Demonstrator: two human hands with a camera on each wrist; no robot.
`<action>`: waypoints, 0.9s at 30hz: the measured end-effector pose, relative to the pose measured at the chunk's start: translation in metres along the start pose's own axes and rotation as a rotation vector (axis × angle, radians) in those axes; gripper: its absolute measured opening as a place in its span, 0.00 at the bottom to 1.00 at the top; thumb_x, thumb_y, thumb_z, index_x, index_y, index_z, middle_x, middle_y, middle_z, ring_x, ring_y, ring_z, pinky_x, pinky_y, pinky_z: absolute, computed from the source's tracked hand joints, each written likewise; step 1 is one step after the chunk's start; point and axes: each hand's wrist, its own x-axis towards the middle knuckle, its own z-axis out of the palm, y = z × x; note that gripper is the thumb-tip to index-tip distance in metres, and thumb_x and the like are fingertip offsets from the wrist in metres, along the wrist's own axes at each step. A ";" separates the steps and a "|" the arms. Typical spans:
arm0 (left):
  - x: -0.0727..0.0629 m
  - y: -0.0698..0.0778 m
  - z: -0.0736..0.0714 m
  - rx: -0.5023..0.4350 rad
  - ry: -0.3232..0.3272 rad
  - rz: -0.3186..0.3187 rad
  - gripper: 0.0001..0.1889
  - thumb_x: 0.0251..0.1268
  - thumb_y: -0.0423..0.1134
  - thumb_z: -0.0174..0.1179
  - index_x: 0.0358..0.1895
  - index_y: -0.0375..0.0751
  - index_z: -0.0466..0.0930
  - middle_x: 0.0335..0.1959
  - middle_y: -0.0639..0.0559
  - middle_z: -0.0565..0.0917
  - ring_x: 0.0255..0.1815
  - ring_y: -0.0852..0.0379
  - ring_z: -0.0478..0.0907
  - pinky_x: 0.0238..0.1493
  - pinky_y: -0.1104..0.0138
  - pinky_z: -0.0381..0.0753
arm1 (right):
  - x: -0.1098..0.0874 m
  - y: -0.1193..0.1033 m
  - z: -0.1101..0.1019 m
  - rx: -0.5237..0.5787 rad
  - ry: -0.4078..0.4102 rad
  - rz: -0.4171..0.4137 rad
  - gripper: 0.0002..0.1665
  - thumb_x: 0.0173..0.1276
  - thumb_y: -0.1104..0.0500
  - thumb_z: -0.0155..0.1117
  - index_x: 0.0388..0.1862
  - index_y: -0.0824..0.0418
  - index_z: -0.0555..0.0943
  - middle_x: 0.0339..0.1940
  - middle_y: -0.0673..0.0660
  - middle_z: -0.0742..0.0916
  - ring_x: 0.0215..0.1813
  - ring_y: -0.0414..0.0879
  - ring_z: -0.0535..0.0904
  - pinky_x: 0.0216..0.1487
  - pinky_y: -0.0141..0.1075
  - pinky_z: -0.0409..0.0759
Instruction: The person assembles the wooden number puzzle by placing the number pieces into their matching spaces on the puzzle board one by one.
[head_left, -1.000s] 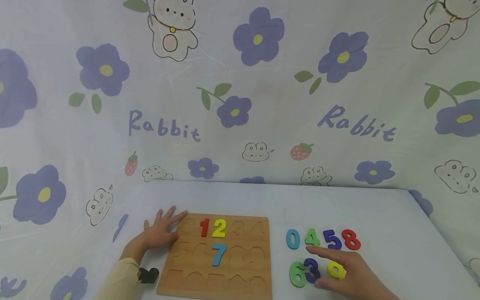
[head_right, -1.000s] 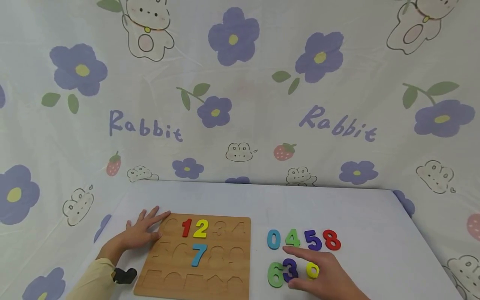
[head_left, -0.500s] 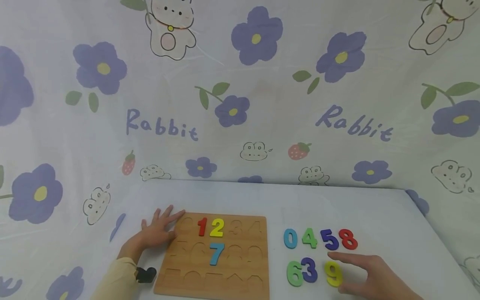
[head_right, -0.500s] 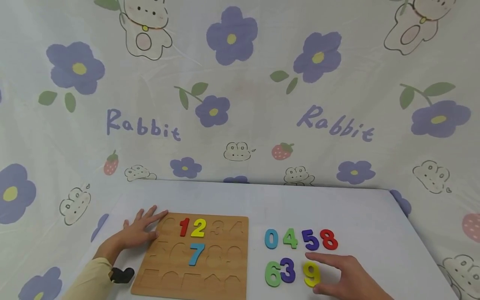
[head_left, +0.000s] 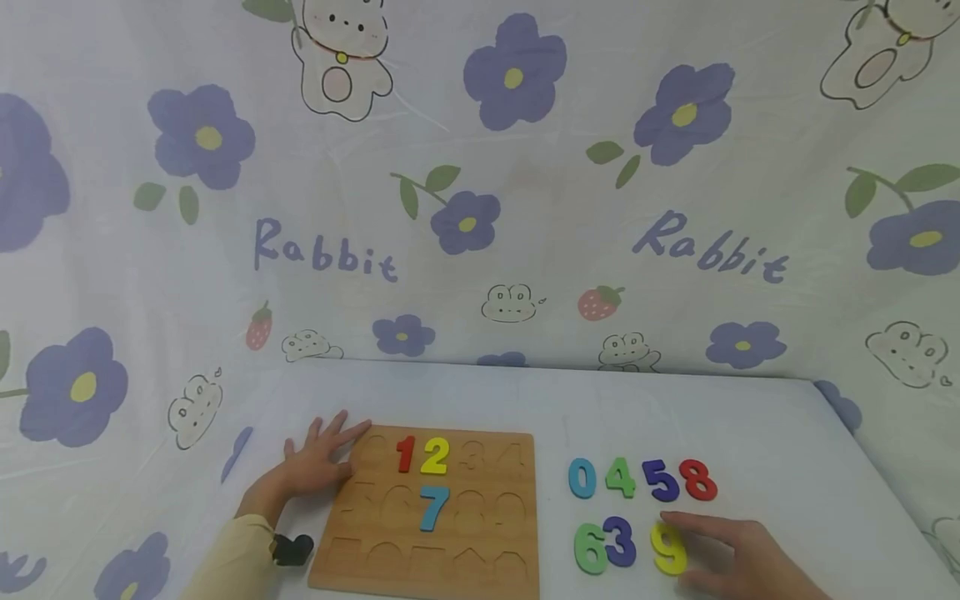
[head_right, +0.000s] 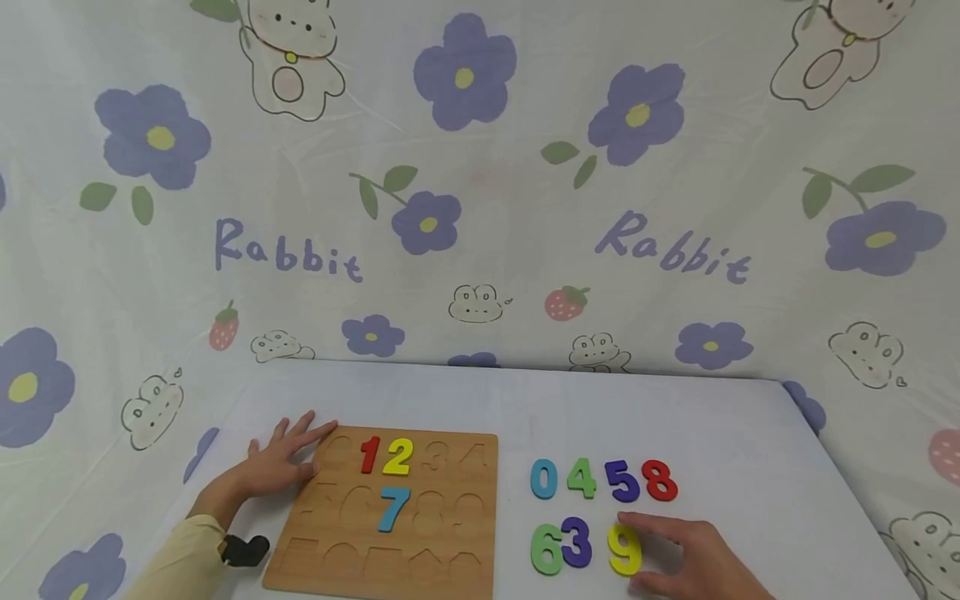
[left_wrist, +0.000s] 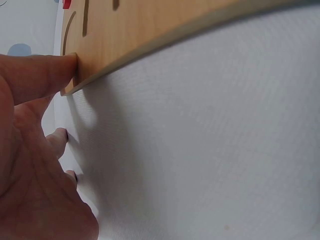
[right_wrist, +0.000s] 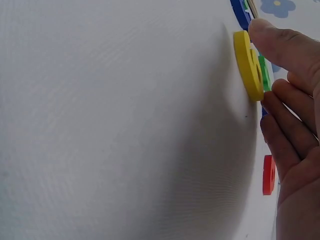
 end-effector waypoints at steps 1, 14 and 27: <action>0.000 -0.001 0.001 -0.001 -0.002 -0.002 0.38 0.74 0.42 0.63 0.86 0.59 0.66 0.92 0.34 0.46 0.89 0.18 0.29 0.75 0.15 0.24 | 0.001 0.001 0.002 0.006 0.005 0.008 0.44 0.52 0.41 0.90 0.71 0.42 0.86 0.67 0.43 0.90 0.75 0.58 0.83 0.70 0.63 0.83; 0.000 -0.003 0.002 -0.016 0.000 -0.007 0.38 0.74 0.42 0.63 0.86 0.59 0.66 0.92 0.34 0.46 0.89 0.19 0.29 0.75 0.15 0.24 | 0.007 0.006 0.012 -0.005 0.061 0.029 0.41 0.54 0.50 0.91 0.69 0.45 0.88 0.65 0.46 0.91 0.73 0.59 0.84 0.72 0.63 0.82; 0.000 -0.001 0.002 -0.020 0.004 -0.002 0.38 0.75 0.42 0.62 0.87 0.59 0.65 0.92 0.35 0.46 0.89 0.20 0.28 0.76 0.17 0.21 | 0.005 -0.001 0.004 -0.014 0.064 0.056 0.39 0.58 0.48 0.89 0.70 0.44 0.87 0.65 0.48 0.92 0.73 0.61 0.84 0.67 0.61 0.86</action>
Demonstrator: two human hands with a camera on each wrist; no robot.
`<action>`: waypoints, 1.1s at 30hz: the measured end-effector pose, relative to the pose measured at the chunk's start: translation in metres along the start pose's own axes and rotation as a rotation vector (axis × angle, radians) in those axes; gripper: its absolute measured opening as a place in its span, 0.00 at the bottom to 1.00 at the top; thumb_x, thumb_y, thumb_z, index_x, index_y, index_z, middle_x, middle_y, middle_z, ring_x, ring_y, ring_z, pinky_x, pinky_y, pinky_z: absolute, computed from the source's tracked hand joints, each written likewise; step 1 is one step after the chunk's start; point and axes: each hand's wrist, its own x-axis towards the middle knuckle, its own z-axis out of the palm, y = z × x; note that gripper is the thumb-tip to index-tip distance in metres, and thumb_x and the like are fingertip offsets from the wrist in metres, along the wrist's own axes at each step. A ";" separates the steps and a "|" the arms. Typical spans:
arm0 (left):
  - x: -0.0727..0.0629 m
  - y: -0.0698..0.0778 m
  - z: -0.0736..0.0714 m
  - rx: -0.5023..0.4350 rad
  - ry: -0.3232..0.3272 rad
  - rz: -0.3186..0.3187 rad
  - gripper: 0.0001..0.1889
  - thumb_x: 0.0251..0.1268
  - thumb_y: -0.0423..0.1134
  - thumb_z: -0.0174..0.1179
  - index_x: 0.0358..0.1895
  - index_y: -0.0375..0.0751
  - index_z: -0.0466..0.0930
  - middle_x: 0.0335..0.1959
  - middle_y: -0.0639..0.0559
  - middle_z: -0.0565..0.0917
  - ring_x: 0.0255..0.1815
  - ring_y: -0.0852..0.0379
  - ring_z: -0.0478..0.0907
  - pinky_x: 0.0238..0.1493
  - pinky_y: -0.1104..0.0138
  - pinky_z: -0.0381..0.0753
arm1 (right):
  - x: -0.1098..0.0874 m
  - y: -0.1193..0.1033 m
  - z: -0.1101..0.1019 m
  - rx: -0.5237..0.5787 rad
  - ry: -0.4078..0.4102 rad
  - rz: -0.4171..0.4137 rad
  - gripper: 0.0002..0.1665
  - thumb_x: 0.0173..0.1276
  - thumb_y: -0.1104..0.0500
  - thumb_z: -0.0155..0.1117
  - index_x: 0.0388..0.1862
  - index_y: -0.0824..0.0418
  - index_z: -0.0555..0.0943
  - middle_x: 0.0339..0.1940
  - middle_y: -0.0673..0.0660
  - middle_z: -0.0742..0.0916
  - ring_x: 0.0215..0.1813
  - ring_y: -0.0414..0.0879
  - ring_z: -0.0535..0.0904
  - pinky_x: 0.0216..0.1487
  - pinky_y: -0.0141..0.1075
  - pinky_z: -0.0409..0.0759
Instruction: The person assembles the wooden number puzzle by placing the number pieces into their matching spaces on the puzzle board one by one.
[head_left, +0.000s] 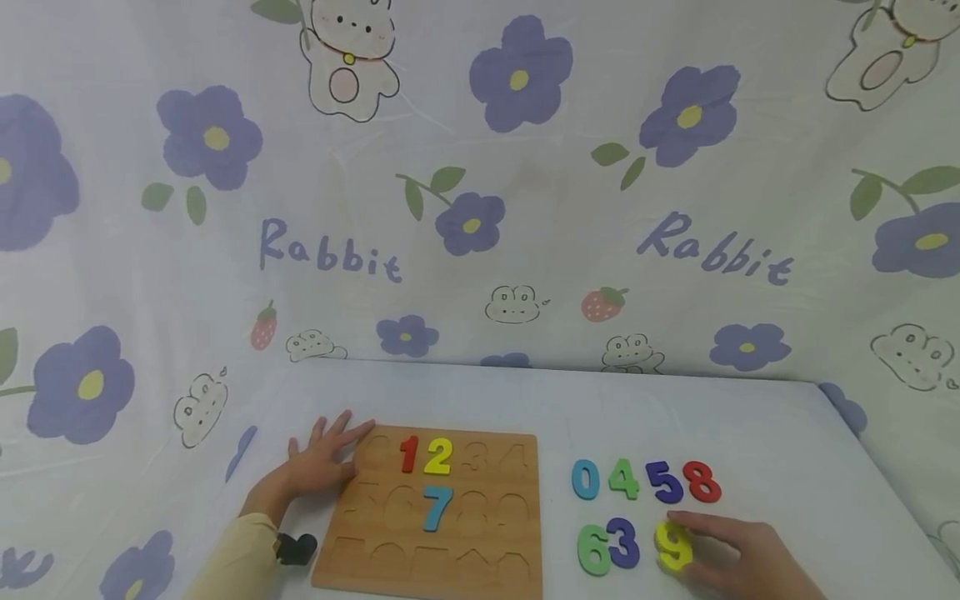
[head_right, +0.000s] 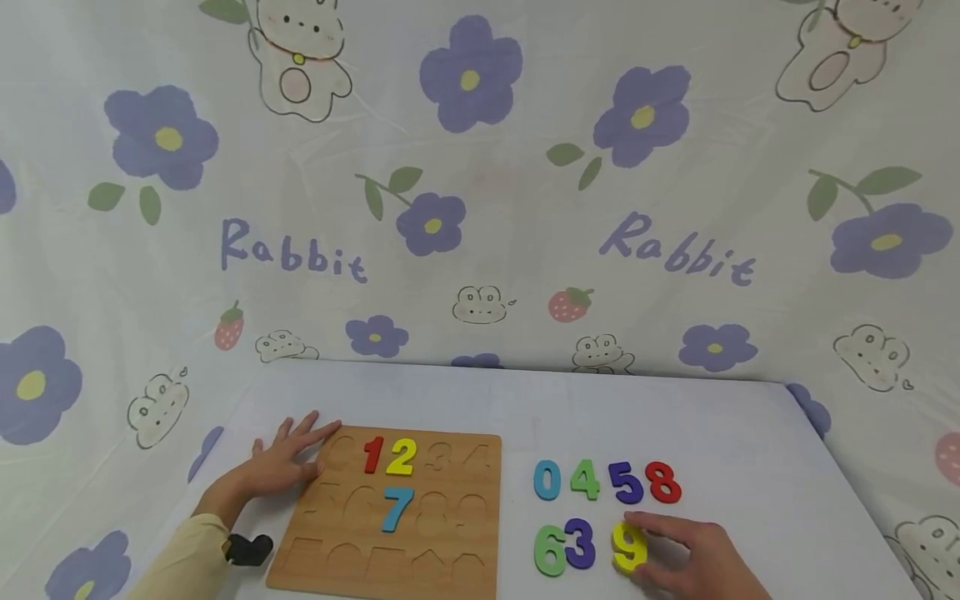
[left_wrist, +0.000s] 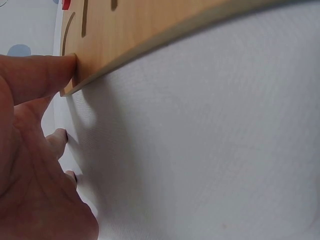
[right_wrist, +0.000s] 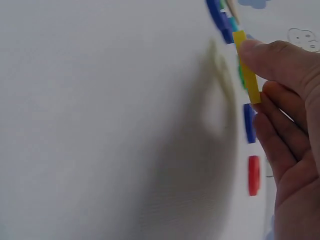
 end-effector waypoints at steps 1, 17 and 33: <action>0.000 0.000 0.000 -0.003 -0.001 -0.001 0.38 0.75 0.41 0.62 0.87 0.60 0.65 0.93 0.35 0.46 0.89 0.20 0.28 0.76 0.17 0.20 | -0.002 -0.002 -0.003 0.000 0.002 -0.017 0.39 0.58 0.48 0.88 0.70 0.44 0.87 0.65 0.49 0.91 0.73 0.62 0.84 0.66 0.61 0.87; 0.002 -0.001 0.001 -0.001 0.000 0.002 0.38 0.75 0.41 0.62 0.87 0.59 0.65 0.92 0.35 0.46 0.89 0.20 0.28 0.75 0.17 0.21 | -0.016 -0.071 -0.029 -0.054 0.022 -0.249 0.37 0.59 0.47 0.88 0.69 0.47 0.87 0.61 0.48 0.93 0.65 0.57 0.89 0.59 0.56 0.91; 0.002 -0.003 0.002 0.000 -0.005 0.002 0.38 0.75 0.41 0.62 0.87 0.60 0.65 0.93 0.35 0.46 0.89 0.20 0.28 0.75 0.17 0.21 | -0.012 -0.131 -0.012 -0.030 0.046 -0.339 0.33 0.60 0.46 0.88 0.66 0.42 0.89 0.60 0.44 0.93 0.63 0.51 0.90 0.62 0.54 0.90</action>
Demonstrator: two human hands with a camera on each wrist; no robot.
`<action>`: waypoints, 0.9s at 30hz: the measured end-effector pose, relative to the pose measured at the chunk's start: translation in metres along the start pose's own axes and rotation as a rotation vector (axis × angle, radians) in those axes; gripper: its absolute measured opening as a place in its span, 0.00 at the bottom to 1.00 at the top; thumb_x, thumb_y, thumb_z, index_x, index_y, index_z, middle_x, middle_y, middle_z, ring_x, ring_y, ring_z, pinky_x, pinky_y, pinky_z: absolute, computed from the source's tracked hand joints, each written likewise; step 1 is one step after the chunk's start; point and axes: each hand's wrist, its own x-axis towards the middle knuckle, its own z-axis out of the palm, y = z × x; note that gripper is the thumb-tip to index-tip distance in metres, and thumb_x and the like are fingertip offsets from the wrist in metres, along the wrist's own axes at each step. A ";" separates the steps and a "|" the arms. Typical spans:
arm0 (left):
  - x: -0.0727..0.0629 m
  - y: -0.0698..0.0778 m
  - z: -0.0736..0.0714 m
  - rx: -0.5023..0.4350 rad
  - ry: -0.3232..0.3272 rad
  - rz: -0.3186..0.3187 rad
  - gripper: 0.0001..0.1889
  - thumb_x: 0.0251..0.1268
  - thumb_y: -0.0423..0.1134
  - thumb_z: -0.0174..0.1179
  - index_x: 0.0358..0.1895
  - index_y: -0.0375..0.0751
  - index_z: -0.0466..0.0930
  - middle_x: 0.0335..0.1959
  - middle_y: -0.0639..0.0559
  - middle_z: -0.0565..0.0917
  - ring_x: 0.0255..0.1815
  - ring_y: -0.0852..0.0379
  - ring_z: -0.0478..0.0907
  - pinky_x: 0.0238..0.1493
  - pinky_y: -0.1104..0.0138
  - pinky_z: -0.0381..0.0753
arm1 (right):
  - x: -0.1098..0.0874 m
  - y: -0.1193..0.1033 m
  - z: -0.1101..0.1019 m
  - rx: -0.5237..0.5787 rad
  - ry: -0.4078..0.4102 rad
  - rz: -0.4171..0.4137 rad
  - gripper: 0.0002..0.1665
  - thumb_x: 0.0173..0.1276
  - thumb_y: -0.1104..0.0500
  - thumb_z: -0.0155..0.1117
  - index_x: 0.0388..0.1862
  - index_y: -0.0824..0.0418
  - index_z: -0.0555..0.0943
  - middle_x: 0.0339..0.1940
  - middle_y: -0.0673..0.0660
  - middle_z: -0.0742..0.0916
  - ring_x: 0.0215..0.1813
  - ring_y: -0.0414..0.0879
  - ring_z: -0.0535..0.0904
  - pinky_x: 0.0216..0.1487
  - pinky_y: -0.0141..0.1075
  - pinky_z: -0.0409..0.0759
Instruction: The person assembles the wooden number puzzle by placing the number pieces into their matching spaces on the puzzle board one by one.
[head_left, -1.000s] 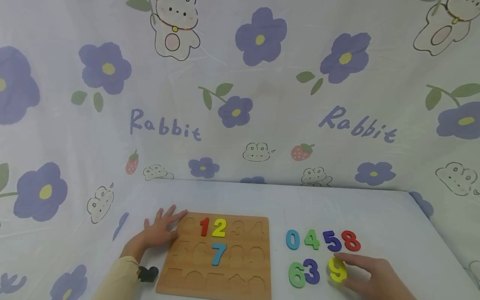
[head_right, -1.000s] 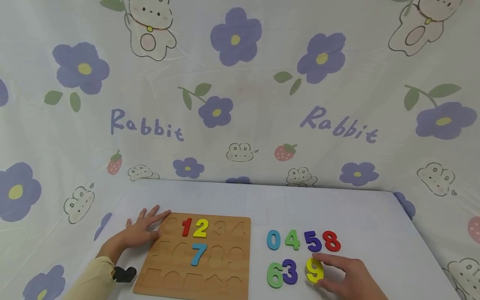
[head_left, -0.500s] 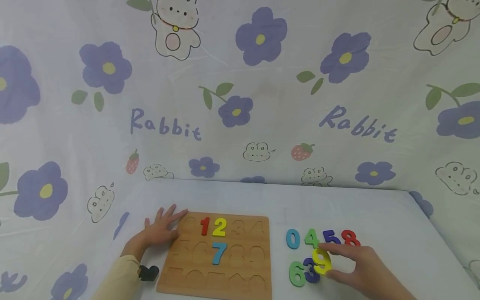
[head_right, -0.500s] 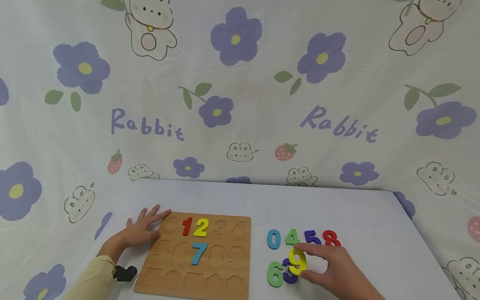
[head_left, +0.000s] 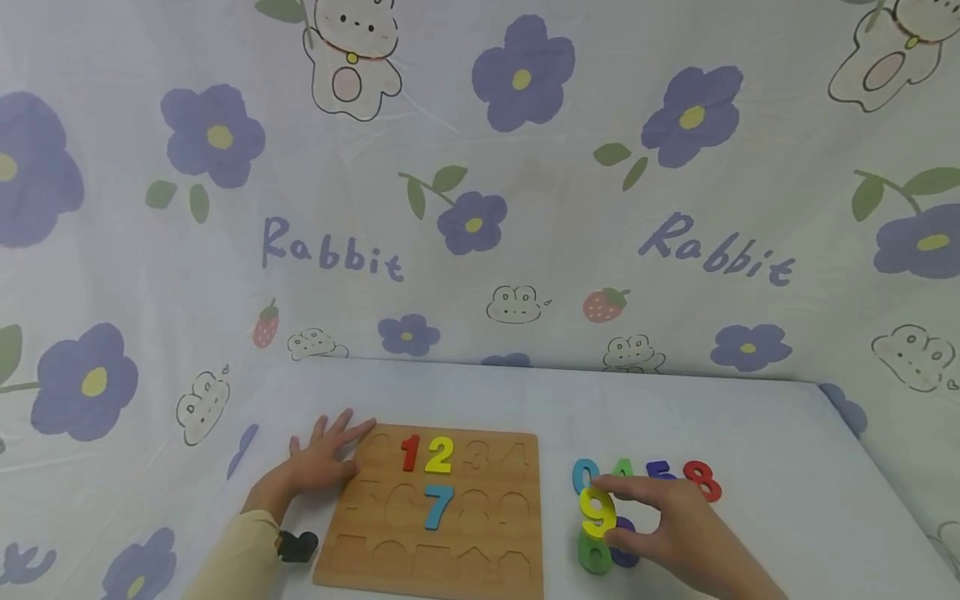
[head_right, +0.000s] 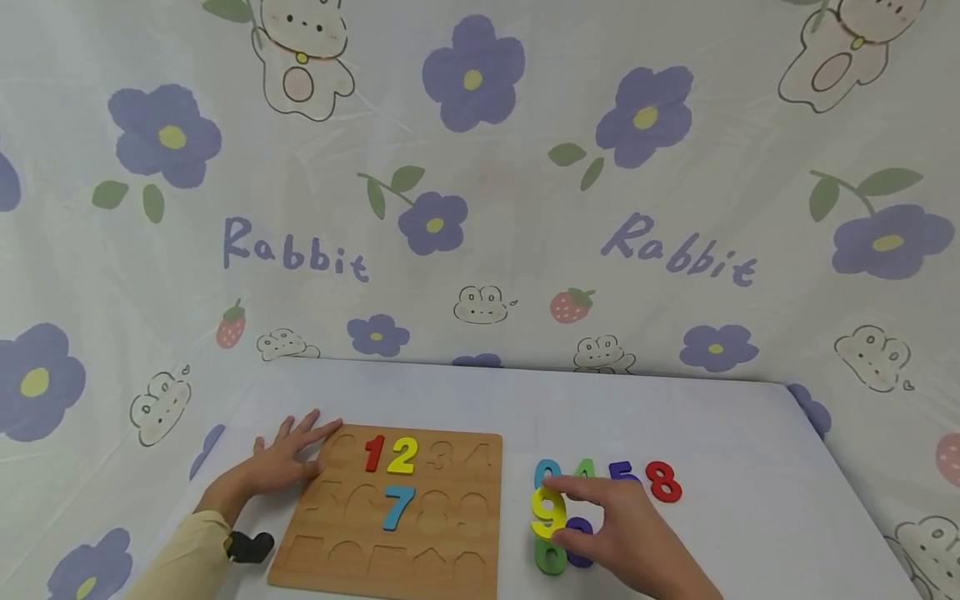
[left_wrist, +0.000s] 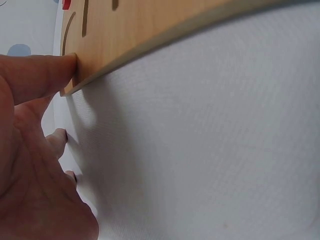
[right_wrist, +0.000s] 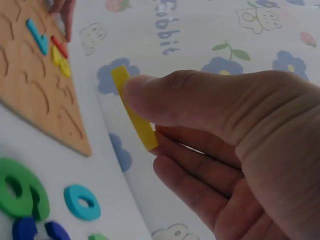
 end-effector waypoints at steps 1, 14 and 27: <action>0.000 0.001 0.000 -0.002 0.001 0.000 0.38 0.75 0.41 0.62 0.87 0.60 0.65 0.92 0.35 0.46 0.89 0.20 0.28 0.75 0.17 0.21 | 0.001 -0.003 0.000 -0.013 0.007 -0.018 0.33 0.60 0.46 0.88 0.66 0.41 0.89 0.60 0.44 0.93 0.63 0.51 0.90 0.62 0.53 0.90; 0.000 0.000 -0.001 -0.005 0.004 0.004 0.38 0.75 0.41 0.62 0.87 0.58 0.65 0.92 0.34 0.45 0.89 0.20 0.27 0.75 0.17 0.20 | 0.023 -0.029 0.014 0.024 0.032 -0.036 0.31 0.62 0.48 0.86 0.66 0.41 0.89 0.63 0.43 0.92 0.66 0.52 0.90 0.66 0.58 0.88; 0.003 -0.003 0.002 0.004 0.007 0.004 0.38 0.75 0.41 0.63 0.87 0.59 0.65 0.92 0.35 0.46 0.89 0.20 0.28 0.75 0.16 0.21 | 0.044 -0.035 0.040 0.117 0.022 -0.095 0.30 0.63 0.53 0.86 0.65 0.47 0.90 0.64 0.46 0.92 0.66 0.55 0.89 0.66 0.59 0.87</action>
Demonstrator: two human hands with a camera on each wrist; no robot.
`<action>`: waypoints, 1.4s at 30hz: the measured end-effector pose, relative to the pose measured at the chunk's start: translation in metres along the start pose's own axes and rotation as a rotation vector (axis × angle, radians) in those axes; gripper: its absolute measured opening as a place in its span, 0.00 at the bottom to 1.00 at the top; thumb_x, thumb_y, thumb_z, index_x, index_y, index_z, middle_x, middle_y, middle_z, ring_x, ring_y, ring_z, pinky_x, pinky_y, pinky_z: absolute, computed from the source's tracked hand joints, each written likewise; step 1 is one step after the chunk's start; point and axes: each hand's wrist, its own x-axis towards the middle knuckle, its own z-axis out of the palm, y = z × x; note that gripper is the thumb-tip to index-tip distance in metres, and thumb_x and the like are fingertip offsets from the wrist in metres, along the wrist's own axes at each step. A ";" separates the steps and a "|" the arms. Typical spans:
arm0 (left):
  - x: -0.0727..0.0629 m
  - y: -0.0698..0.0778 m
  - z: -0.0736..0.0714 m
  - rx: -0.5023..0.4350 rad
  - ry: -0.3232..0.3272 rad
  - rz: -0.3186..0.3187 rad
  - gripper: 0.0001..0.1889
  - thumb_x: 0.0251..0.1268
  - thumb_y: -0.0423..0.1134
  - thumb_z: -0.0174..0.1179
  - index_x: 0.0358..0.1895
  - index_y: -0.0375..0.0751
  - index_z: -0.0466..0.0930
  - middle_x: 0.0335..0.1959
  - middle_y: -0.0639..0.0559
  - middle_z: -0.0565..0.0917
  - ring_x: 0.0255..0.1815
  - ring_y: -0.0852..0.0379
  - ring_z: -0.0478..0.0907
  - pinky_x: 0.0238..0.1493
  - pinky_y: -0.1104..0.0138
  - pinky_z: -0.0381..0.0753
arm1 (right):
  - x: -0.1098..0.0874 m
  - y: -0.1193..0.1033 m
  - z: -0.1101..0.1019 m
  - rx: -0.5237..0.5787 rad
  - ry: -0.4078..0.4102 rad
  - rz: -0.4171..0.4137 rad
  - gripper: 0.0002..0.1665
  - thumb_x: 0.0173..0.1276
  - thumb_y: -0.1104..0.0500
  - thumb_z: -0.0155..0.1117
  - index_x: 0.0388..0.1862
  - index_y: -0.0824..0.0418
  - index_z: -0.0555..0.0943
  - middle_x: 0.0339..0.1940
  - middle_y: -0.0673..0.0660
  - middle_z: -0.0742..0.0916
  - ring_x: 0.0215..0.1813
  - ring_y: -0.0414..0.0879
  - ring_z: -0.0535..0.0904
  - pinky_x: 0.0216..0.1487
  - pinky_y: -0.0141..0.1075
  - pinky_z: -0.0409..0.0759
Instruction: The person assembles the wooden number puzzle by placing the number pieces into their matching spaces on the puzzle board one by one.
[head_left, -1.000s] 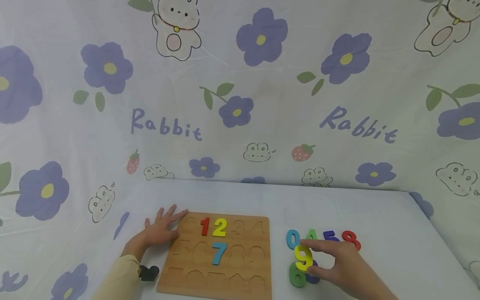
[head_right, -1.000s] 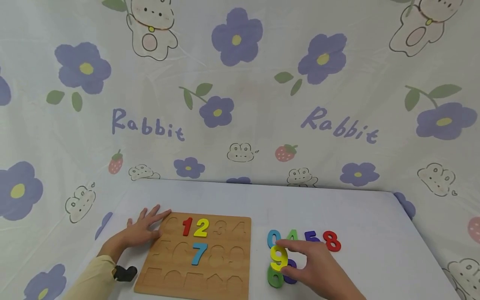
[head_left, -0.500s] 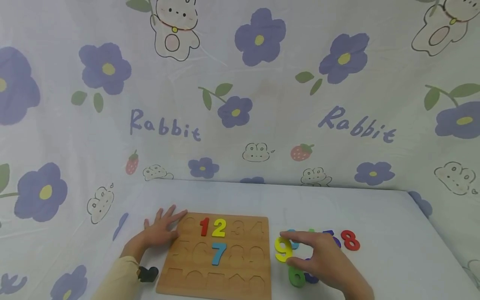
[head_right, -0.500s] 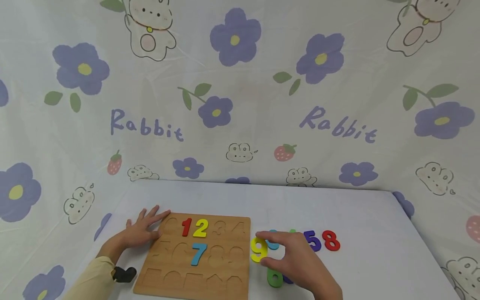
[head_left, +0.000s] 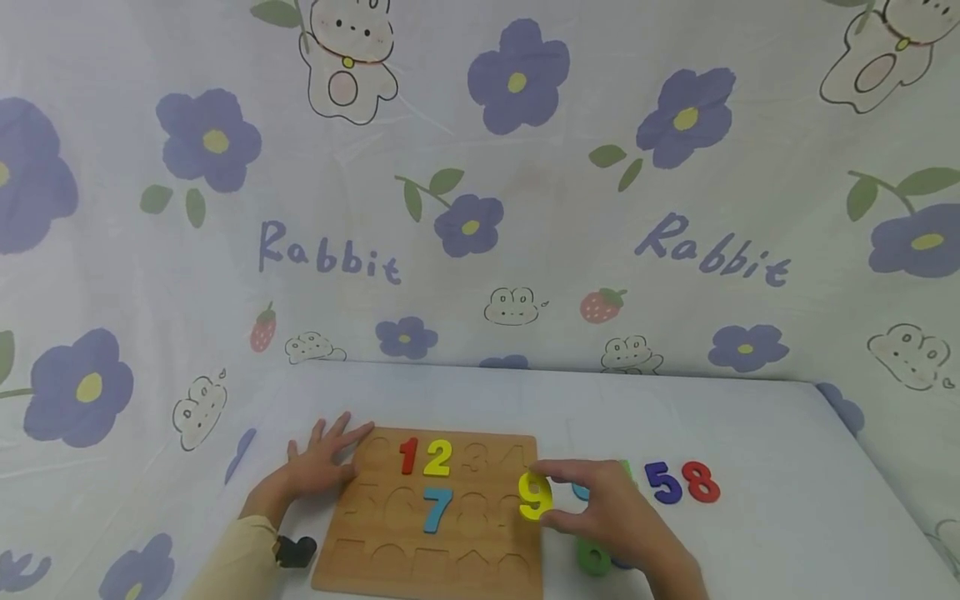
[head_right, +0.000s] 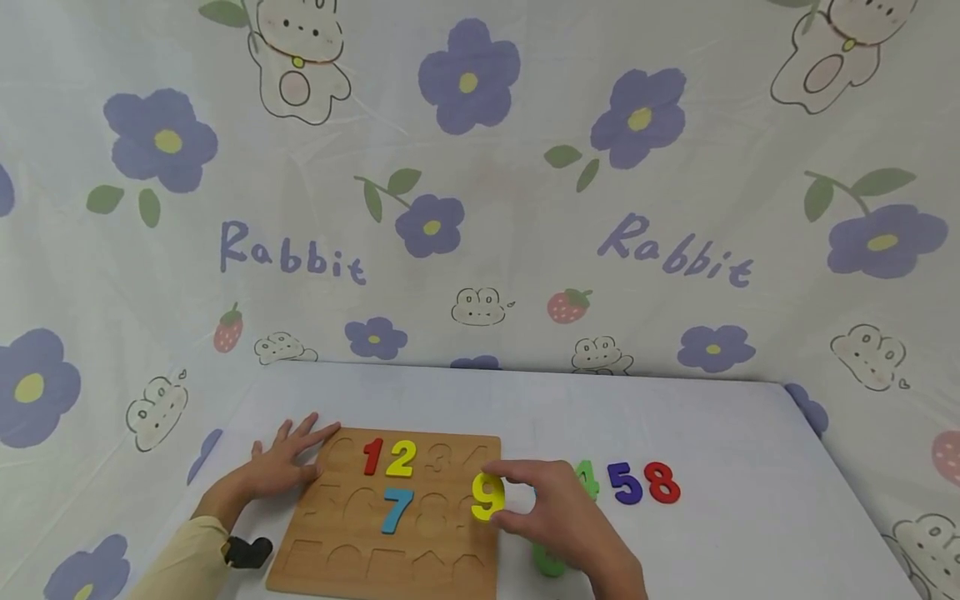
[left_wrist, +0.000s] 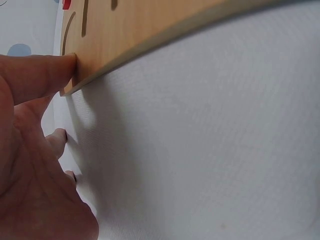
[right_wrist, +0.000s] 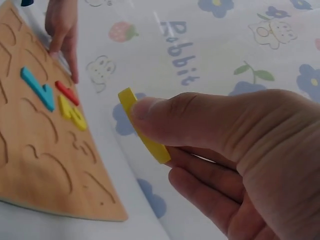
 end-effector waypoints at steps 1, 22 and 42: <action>0.000 0.000 0.000 0.003 0.001 0.000 0.38 0.75 0.41 0.63 0.87 0.60 0.65 0.92 0.35 0.46 0.89 0.20 0.28 0.75 0.16 0.21 | 0.001 0.001 0.003 0.012 -0.003 0.009 0.30 0.63 0.53 0.86 0.65 0.48 0.90 0.64 0.47 0.92 0.66 0.55 0.89 0.67 0.60 0.87; -0.003 0.003 -0.001 0.003 0.007 0.005 0.38 0.75 0.41 0.64 0.87 0.59 0.65 0.92 0.34 0.47 0.89 0.19 0.29 0.75 0.16 0.23 | 0.017 0.028 0.057 0.006 -0.089 -0.013 0.30 0.66 0.56 0.83 0.67 0.53 0.87 0.67 0.50 0.91 0.68 0.52 0.88 0.70 0.56 0.85; 0.000 -0.001 0.000 0.007 0.001 0.012 0.38 0.75 0.41 0.62 0.87 0.59 0.64 0.92 0.34 0.45 0.89 0.18 0.28 0.75 0.16 0.22 | 0.023 0.027 0.073 -0.059 -0.136 0.055 0.33 0.65 0.58 0.83 0.69 0.55 0.86 0.68 0.54 0.90 0.69 0.55 0.87 0.70 0.56 0.85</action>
